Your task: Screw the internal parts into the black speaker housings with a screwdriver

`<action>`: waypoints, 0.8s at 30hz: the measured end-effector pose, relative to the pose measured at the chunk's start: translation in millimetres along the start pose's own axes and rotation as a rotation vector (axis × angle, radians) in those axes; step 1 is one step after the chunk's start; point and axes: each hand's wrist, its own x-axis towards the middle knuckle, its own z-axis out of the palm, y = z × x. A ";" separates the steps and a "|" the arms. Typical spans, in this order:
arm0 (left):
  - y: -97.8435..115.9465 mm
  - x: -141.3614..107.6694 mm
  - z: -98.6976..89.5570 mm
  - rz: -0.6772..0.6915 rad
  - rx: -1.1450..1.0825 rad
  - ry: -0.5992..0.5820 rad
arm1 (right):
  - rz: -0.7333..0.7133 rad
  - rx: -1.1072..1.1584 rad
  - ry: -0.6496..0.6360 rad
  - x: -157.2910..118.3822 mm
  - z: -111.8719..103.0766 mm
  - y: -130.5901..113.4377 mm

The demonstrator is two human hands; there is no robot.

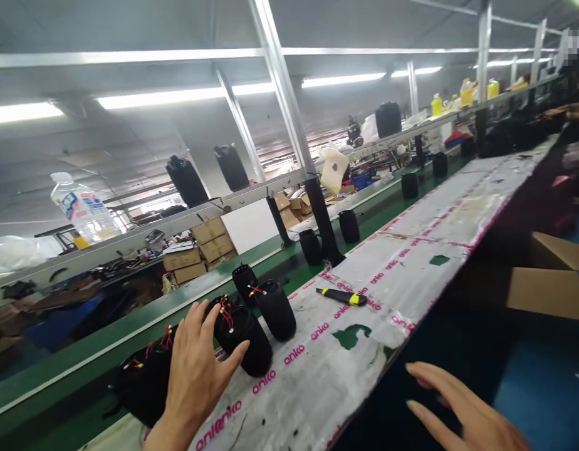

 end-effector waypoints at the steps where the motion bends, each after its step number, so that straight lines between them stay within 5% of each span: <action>1: -13.4 1.7 5.1 0.017 0.016 -0.065 | -0.104 -0.002 -0.084 27.4 6.3 -21.3; 6: -35.4 0.2 38.4 0.013 -0.096 -0.388 | -0.364 0.049 -0.296 148.9 49.9 -134.2; 9: -32.8 -2.0 47.7 0.006 -0.094 -0.400 | -0.366 0.058 -0.439 188.1 90.5 -172.6; 15: -27.5 -2.3 50.4 -0.043 -0.077 -0.295 | -0.247 0.101 -0.510 200.3 141.8 -183.3; 24: -21.5 -11.8 58.0 0.267 -0.032 -0.019 | 0.027 0.271 -0.396 199.7 141.4 -174.6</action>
